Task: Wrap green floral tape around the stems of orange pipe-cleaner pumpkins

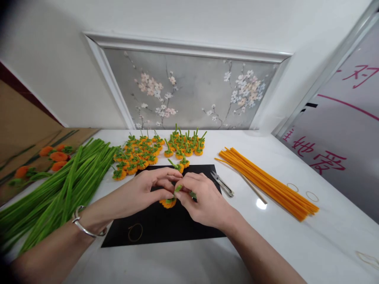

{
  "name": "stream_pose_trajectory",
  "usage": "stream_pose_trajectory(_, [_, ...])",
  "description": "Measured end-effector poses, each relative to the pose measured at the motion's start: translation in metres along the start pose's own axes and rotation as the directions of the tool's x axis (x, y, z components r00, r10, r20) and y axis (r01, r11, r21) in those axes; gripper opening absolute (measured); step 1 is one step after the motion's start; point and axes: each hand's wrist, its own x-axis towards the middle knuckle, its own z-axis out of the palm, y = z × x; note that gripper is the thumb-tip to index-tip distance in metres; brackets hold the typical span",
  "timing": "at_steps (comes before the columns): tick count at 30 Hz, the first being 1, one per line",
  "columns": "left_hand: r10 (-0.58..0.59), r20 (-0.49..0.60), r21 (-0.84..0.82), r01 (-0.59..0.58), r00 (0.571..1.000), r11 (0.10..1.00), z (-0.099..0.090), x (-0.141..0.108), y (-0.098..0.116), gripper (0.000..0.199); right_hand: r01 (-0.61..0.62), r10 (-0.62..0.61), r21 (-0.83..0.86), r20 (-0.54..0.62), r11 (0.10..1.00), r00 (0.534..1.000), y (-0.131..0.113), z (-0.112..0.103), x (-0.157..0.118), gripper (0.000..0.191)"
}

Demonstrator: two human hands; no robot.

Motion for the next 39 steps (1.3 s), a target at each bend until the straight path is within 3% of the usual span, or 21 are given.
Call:
stream_pose_trajectory(4, [0.051,-0.067,0.102,-0.044,0.996,0.994,0.004,-0.001,0.002,0.025,-0.037,0.037,0.042,-0.011,0.998,0.999,-0.002,0.001,0.0,0.015])
stream_pose_trajectory(8, [0.013,-0.067,-0.014,-0.014,0.998,1.0,0.008,0.003,-0.004,0.018,-0.048,0.046,0.059,0.034,0.997,0.998,-0.005,0.0,0.0,0.015])
stream_pose_trajectory(13, [-0.045,-0.041,-0.135,0.039,0.998,0.99,0.005,0.004,-0.005,0.028,-0.074,0.069,0.116,0.048,0.99,0.996,-0.006,-0.002,0.001,0.014])
stream_pose_trajectory(17, [-0.076,-0.067,-0.136,0.066,0.995,0.989,0.003,0.003,0.0,0.031,-0.144,0.137,0.177,0.051,0.974,0.989,-0.007,-0.003,0.002,0.013])
stream_pose_trajectory(23, [-0.062,-0.056,-0.061,0.058,0.997,0.996,0.001,0.003,0.002,0.008,-0.161,0.161,0.281,0.024,0.946,0.987,-0.004,-0.001,0.0,0.017])
stream_pose_trajectory(28, [-0.038,-0.06,-0.073,0.033,0.997,0.997,0.0,0.004,-0.001,0.011,-0.164,0.173,0.307,-0.001,0.937,0.985,0.002,-0.001,-0.001,0.029])
stream_pose_trajectory(39, [-0.046,-0.13,-0.154,0.026,0.99,0.988,-0.001,0.007,-0.006,0.015,-0.183,0.195,0.298,-0.013,0.937,0.981,0.005,-0.003,0.0,0.036])
